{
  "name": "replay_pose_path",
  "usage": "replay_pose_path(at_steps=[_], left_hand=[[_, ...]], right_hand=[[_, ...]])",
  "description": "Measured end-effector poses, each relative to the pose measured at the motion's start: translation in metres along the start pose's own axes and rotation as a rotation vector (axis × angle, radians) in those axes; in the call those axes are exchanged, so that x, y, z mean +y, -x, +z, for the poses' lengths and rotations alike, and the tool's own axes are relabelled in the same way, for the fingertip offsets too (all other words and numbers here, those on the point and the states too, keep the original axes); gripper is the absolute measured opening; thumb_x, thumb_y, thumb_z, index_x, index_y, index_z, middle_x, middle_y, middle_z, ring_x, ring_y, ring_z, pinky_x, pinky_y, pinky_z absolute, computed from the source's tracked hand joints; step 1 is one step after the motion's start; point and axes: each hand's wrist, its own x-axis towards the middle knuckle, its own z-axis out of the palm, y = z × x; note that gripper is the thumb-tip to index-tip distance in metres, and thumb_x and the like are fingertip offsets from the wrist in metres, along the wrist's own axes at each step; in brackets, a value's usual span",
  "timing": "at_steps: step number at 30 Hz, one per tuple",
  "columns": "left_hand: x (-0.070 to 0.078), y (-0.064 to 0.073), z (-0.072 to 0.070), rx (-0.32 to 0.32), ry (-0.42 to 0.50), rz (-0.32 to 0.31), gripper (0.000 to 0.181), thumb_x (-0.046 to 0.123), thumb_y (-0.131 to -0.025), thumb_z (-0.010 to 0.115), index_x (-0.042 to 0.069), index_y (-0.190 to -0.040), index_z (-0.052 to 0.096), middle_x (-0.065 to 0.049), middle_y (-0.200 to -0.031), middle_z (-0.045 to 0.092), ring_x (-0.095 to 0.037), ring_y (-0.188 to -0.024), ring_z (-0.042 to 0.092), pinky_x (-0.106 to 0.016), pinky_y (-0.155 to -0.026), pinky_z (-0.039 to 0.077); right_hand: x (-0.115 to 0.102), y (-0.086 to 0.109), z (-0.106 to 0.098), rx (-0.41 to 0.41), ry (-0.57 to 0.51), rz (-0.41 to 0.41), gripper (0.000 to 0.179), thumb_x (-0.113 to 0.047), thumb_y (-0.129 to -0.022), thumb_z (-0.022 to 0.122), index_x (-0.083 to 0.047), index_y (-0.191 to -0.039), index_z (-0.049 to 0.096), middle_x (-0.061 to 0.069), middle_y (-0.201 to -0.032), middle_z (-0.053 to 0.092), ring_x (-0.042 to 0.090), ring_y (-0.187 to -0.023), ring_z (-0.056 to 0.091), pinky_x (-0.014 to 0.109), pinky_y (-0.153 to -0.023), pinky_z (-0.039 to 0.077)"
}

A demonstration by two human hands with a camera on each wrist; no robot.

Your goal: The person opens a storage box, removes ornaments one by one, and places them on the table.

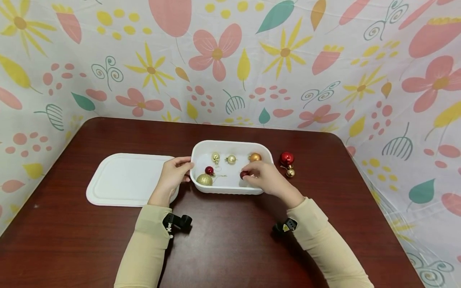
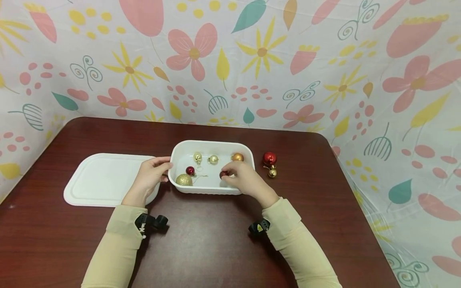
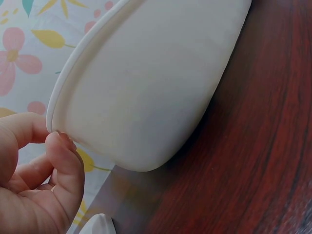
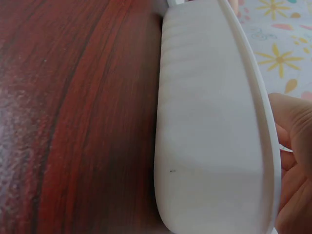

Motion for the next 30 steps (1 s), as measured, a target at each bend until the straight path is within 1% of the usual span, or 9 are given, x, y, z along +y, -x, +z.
replay_pose_path(at_steps=[3,5,8,11,17,22,25,28,30], left_hand=[[0.0,-0.001,0.0,-0.002,-0.006,0.001,0.036,0.008,-0.088,0.06,-0.004,-0.122,0.059,-0.004,-0.078,0.059,-0.004,-0.055,0.054,-0.014,-0.045,0.048],[-0.001,-0.001,0.0,-0.001,-0.011,0.001,0.036,0.008,-0.088,0.06,-0.005,-0.122,0.059,-0.003,-0.078,0.059,-0.004,-0.055,0.054,-0.014,-0.045,0.048],[-0.001,-0.002,0.0,0.0,-0.017,0.004,0.036,0.007,-0.088,0.06,-0.005,-0.122,0.059,-0.004,-0.078,0.058,-0.004,-0.055,0.054,-0.015,-0.045,0.048],[-0.001,-0.002,0.0,-0.002,-0.019,0.007,0.036,0.008,-0.088,0.06,-0.005,-0.122,0.059,-0.005,-0.079,0.058,-0.004,-0.055,0.054,-0.015,-0.045,0.048],[-0.002,0.0,-0.001,-0.01,-0.007,0.011,0.037,0.008,-0.088,0.06,-0.006,-0.123,0.058,-0.006,-0.08,0.059,-0.005,-0.056,0.055,-0.015,-0.045,0.048],[-0.003,-0.001,-0.001,-0.008,-0.007,0.016,0.035,0.007,-0.089,0.059,-0.006,-0.121,0.058,-0.005,-0.079,0.059,-0.005,-0.056,0.055,-0.015,-0.046,0.049],[-0.003,-0.001,-0.001,-0.007,-0.004,0.013,0.035,0.007,-0.089,0.059,-0.006,-0.121,0.059,-0.004,-0.077,0.059,-0.005,-0.056,0.055,-0.015,-0.045,0.049],[-0.003,-0.001,0.0,-0.008,-0.001,0.006,0.035,0.007,-0.089,0.059,-0.006,-0.121,0.059,-0.002,-0.076,0.058,-0.004,-0.055,0.055,-0.015,-0.045,0.049],[-0.003,-0.001,0.0,-0.009,0.001,0.003,0.035,0.007,-0.089,0.059,-0.005,-0.121,0.059,-0.002,-0.076,0.058,-0.004,-0.055,0.055,-0.015,-0.045,0.048]], right_hand=[[0.0,0.005,-0.003,0.068,0.042,0.002,0.022,-0.017,-0.082,0.072,-0.01,-0.102,0.072,0.002,-0.096,0.071,0.015,-0.085,0.066,0.033,-0.077,0.056],[-0.001,0.008,-0.005,0.11,0.048,-0.003,0.022,-0.017,-0.081,0.073,-0.01,-0.103,0.072,0.004,-0.098,0.071,0.017,-0.087,0.067,0.035,-0.077,0.057],[0.0,0.012,-0.008,0.158,0.029,-0.007,0.023,-0.015,-0.081,0.073,-0.009,-0.103,0.072,0.007,-0.101,0.07,0.02,-0.089,0.068,0.037,-0.078,0.058],[0.001,0.015,-0.01,0.189,-0.008,-0.009,0.024,-0.013,-0.082,0.073,-0.006,-0.104,0.071,0.009,-0.103,0.069,0.022,-0.09,0.068,0.037,-0.079,0.059],[0.005,0.024,-0.014,0.255,-0.078,0.006,0.025,-0.01,-0.08,0.074,-0.003,-0.105,0.07,0.011,-0.102,0.068,0.025,-0.091,0.067,0.039,-0.08,0.059],[0.009,0.03,-0.018,0.326,-0.072,-0.008,0.027,-0.006,-0.078,0.075,-0.004,-0.105,0.07,0.01,-0.101,0.069,0.023,-0.087,0.067,0.039,-0.075,0.059],[0.014,0.035,-0.02,0.353,-0.057,-0.007,0.028,-0.006,-0.079,0.075,-0.004,-0.107,0.069,0.01,-0.097,0.07,0.022,-0.082,0.068,0.04,-0.072,0.06],[0.019,0.04,-0.022,0.377,-0.036,0.008,0.027,-0.008,-0.08,0.074,-0.005,-0.106,0.069,0.009,-0.093,0.07,0.019,-0.079,0.068,0.035,-0.07,0.06],[0.022,0.043,-0.025,0.389,-0.029,0.028,0.027,-0.01,-0.081,0.074,-0.006,-0.106,0.069,0.008,-0.092,0.071,0.015,-0.078,0.067,0.026,-0.07,0.059]])
